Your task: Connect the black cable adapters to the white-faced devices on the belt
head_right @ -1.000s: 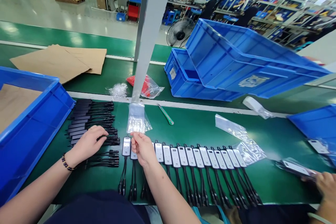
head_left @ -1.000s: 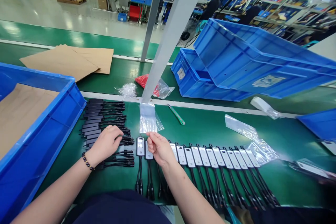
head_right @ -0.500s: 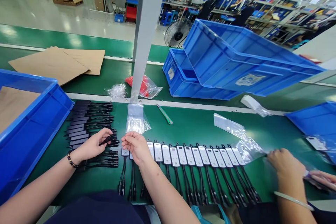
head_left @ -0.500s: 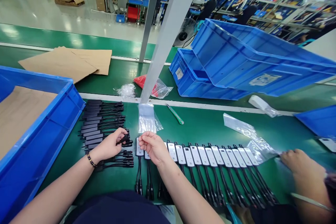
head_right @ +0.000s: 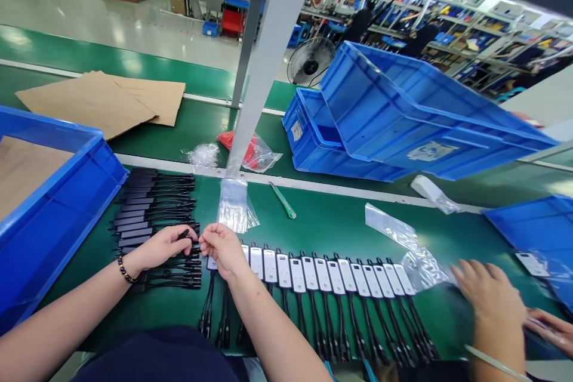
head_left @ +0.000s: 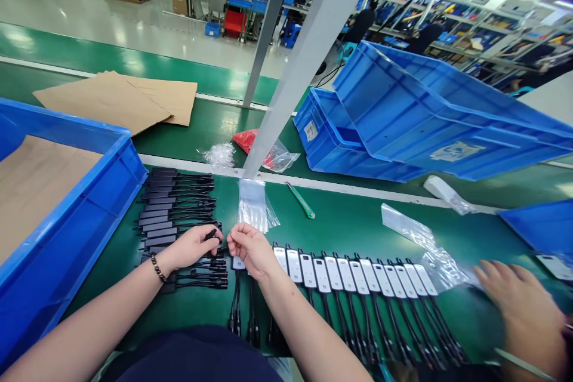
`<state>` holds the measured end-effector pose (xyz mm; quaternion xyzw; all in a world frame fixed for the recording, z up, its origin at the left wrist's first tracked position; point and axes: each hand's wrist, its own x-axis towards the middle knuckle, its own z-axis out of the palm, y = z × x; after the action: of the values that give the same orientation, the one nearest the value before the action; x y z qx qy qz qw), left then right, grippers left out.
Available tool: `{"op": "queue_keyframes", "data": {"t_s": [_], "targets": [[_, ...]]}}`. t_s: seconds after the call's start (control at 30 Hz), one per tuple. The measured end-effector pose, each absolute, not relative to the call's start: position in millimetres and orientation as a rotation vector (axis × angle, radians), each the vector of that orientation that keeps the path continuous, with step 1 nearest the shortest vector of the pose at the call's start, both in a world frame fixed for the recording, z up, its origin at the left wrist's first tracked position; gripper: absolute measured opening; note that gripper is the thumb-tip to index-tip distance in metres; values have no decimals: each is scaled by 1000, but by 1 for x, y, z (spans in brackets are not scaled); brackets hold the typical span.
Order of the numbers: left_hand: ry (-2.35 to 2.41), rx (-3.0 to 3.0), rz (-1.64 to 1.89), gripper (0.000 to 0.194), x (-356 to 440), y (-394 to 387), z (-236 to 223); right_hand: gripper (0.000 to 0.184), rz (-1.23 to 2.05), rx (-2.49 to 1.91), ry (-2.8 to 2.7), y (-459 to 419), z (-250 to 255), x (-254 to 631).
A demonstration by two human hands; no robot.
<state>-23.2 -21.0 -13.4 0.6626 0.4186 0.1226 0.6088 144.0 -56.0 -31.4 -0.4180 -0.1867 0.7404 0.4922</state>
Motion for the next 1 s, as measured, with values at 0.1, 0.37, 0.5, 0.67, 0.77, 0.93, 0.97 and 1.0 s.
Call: {"op": "queue_keyframes", "data": {"t_s": [0.1, 0.37, 0.5, 0.67, 0.77, 0.93, 0.97, 1.0], "targets": [[981, 1453, 314, 20, -23, -21, -15, 31, 1818, -1031, -474, -55, -33, 141], [978, 1278, 371, 20, -28, -21, -15, 27, 1815, -1113, -506, -53, -35, 134], [988, 1269, 390, 18, -29, -21, -11, 24, 1776, -1096, -529, -52, -40, 132], [984, 1293, 393, 16, -30, -21, -13, 24, 1777, -1076, -594, -52, -44, 131], [988, 1308, 406, 16, -30, -21, -18, 27, 1782, -1110, -629, -53, -44, 130], [1027, 1357, 430, 14, -30, -21, -26, 26, 1743, -1188, -700, -54, -42, 124], [1032, 1370, 433, 14, -30, -21, -28, 25, 1729, -1203, -727, -54, -41, 123], [1033, 1383, 435, 15, -31, -21, -30, 24, 1712, -1221, -760, -55, -41, 122]]}}
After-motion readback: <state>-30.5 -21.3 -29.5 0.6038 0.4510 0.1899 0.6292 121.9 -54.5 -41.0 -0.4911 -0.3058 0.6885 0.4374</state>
